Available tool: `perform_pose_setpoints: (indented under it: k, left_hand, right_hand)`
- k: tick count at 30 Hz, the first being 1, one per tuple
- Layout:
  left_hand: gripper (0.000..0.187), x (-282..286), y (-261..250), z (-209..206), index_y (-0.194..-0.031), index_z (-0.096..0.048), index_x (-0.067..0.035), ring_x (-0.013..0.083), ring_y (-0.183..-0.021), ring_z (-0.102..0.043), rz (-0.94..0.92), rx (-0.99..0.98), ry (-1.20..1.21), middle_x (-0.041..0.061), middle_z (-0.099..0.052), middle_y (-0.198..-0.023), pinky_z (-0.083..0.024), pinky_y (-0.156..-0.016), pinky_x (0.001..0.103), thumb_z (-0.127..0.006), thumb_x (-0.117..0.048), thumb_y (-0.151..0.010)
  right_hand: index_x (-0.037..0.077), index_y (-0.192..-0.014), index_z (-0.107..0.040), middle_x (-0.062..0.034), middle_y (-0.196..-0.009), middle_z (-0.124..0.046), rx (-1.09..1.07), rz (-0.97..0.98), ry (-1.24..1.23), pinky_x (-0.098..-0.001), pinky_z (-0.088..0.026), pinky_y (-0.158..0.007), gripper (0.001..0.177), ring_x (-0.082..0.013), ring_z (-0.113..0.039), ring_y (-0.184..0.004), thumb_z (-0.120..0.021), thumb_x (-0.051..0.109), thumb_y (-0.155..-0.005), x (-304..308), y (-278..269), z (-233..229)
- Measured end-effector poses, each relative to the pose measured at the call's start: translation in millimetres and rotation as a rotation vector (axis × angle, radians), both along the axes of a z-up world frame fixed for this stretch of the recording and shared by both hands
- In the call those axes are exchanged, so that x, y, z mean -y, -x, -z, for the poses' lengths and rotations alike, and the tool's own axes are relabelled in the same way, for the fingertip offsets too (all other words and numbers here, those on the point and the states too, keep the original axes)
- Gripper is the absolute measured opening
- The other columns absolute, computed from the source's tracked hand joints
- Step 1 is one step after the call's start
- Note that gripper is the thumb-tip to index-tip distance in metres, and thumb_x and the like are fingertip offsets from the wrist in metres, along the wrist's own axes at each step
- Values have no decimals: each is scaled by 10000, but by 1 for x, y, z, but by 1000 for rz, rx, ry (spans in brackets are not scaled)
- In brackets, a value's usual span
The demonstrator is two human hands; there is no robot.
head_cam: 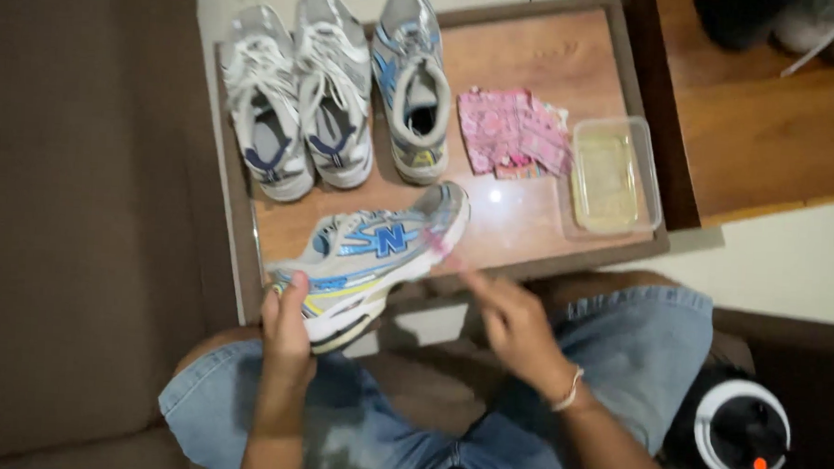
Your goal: Cleaning the exterior of a sneaker using a toothbrush and cleaning solution while sitting on a couch.
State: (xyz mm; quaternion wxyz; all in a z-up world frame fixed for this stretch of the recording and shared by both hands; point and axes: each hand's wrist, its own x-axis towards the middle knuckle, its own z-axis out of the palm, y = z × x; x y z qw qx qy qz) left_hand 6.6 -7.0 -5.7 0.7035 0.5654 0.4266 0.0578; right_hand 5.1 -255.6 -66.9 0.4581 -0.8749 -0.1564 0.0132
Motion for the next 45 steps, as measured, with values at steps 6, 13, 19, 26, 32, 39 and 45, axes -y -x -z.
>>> perform_pose_setpoints:
  k: [6, 13, 19, 26, 32, 39, 45]
  left_hand:
    - [434, -26, 4, 34, -1214, -619, 47, 374, -880, -713, -32, -35, 233, 258, -721, -1054, -592, -730, 500, -578, -267, -918]
    - [459, -17, 0, 6, -1283, -614, 29, 438, -934, -702, 3, -49, 256, 279, -711, -1136, -583, -652, 601, -530, -258, -934]
    - [457, -14, 1, -23, -1232, -628, 29, 469, -888, -694, -9, -116, 308, 296, -715, -1104, -568, -533, 669, -561, -295, -917]
    - [443, -24, 3, 49, -1192, -685, 46, 305, -940, -723, -60, 85, 300, 217, -747, -1089, -594, -806, 424, -604, -282, -906]
    - [457, -21, 3, 8, -1176, -685, -24, 314, -818, -712, 47, -33, 316, 189, -757, -1032, -531, -562, 452, -575, -364, -891]
    - [494, -23, 4, 26, -1227, -655, 17, 336, -980, -732, 32, 33, 318, 236, -750, -1127, -595, -799, 440, -592, -335, -886]
    - [447, -24, 5, 43, -1179, -692, 46, 348, -927, -739, 58, 72, 245, 247, -759, -1066, -604, -779, 441, -580, -299, -919]
  right_hand:
    - [232, -1495, -537, -75, -928, -700, -105, -72, 169, -328, -504, -773, 680, -259, -662, -824, -522, -68, -885, 0, -5, -30]
    - [68, -1134, -700, -120, -910, -668, 91, -80, 111, -392, -501, -760, 360, -315, -639, -833, -531, -55, -840, -1, -7, 1]
    - [111, -1435, -586, -73, -801, -597, 60, 15, 137, -355, -473, -772, 721, -269, -595, -772, -512, -123, -758, 6, -10, 11]
    - [111, -1426, -592, -92, -1080, -720, -2, -153, 50, -302, -497, -893, 634, -245, -666, -919, -511, -89, -830, 0, 1, 18]
    - [148, -1455, -578, -87, -1110, -709, 7, -31, 42, -277, -483, -873, 631, -219, -677, -952, -495, -100, -881, -1, -1, 13]
    - [201, -1488, -566, -63, -814, -623, -2, 128, 147, -291, -458, -754, 581, -217, -591, -725, -488, -16, -955, 7, -15, 8]
    - [162, -1446, -593, -84, -997, -722, -120, -242, -22, -249, -474, -809, 570, -209, -606, -762, -521, -36, -916, -6, 0, -16]
